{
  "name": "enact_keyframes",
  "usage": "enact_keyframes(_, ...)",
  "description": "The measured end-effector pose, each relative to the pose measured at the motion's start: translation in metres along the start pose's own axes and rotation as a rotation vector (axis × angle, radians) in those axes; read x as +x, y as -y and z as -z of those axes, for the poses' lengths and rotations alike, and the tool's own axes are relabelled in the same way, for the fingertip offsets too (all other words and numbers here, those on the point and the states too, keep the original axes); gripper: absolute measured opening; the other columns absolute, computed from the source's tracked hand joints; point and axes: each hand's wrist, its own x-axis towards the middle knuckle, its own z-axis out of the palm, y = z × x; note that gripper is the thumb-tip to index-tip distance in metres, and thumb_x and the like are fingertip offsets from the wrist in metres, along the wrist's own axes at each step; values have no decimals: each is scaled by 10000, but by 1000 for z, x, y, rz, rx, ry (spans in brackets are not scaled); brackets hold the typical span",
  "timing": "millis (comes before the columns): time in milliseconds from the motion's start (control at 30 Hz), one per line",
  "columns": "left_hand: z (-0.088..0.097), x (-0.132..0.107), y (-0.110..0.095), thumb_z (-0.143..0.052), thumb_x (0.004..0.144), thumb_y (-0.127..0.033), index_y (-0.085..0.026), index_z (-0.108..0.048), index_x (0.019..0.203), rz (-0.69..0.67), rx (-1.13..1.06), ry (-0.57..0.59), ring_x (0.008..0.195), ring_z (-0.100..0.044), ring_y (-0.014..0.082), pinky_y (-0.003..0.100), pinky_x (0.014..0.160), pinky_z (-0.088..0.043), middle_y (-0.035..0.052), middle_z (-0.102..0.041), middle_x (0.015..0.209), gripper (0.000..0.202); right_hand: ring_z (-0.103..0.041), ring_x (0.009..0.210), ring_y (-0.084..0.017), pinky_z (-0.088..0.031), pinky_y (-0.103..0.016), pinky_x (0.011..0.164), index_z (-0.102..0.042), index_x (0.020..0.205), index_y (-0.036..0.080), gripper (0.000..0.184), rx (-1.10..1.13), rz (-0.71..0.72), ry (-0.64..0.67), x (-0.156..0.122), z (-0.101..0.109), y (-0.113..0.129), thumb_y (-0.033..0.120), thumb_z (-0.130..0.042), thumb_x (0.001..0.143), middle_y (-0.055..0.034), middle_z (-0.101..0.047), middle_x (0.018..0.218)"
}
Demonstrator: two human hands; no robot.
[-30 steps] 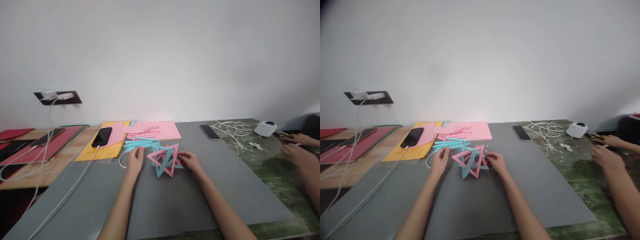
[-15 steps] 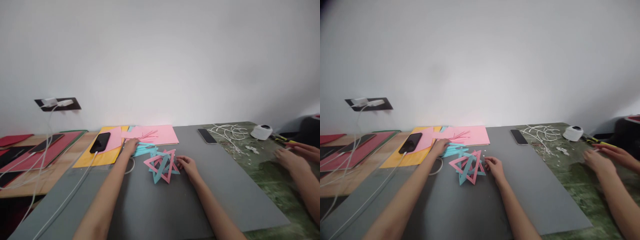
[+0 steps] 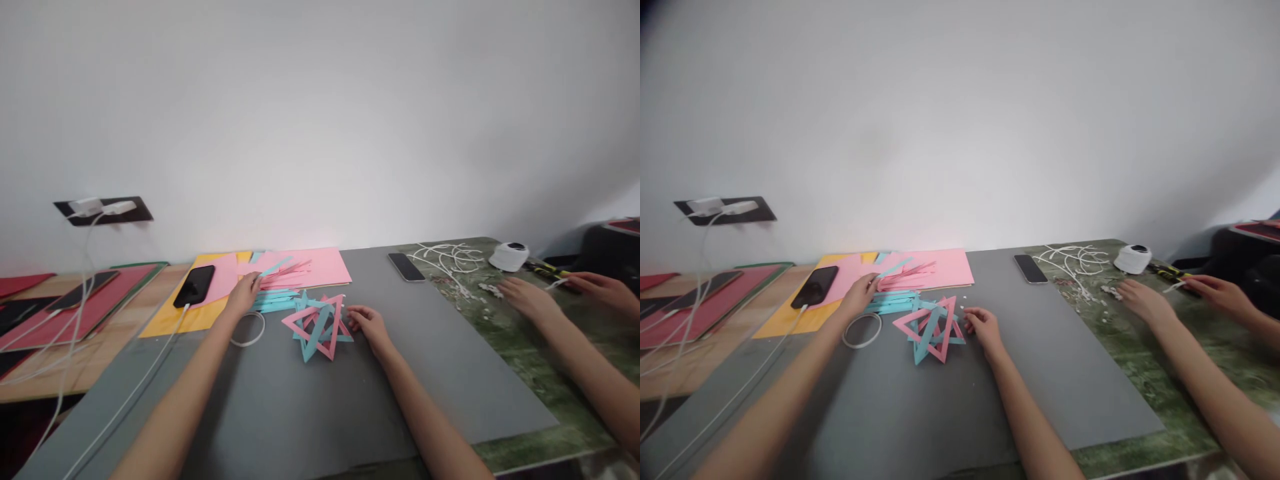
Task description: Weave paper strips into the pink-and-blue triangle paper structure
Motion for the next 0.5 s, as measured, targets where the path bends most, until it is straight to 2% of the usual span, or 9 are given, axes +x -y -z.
enact_keyframes(200, -8, -22, 9, -409, 821, -332, -167, -608, 949, 4, -121, -25, 898, -605, 209, 331, 784, -473, 84, -667, 982, 288, -519, 446, -87, -402, -212, 427, -668, 767, 131, 237, 3, 0, 8, -1, 0, 0, 281, -630, 587, -8, -626, 587)
enact_keyframes(367, -12, -19, 20, -471, 764, -343, -171, -639, 850, 36, -184, -46, 848, -622, 218, 330, 750, -481, 77, -689, 904, 255, -513, 433, -87, -392, -210, 416, -666, 746, 131, 223, -3, -3, 10, -1, 0, 0, 272, -629, 577, -2, -615, 563)
enact_keyframes(500, -12, -14, 26, -472, 757, -380, -167, -649, 874, 61, -216, -61, 816, -626, 218, 336, 738, -482, 82, -693, 891, 301, -508, 421, -88, -391, -213, 409, -663, 731, 133, 221, -3, -4, 11, 1, -1, -1, 274, -638, 564, -2, -613, 554)
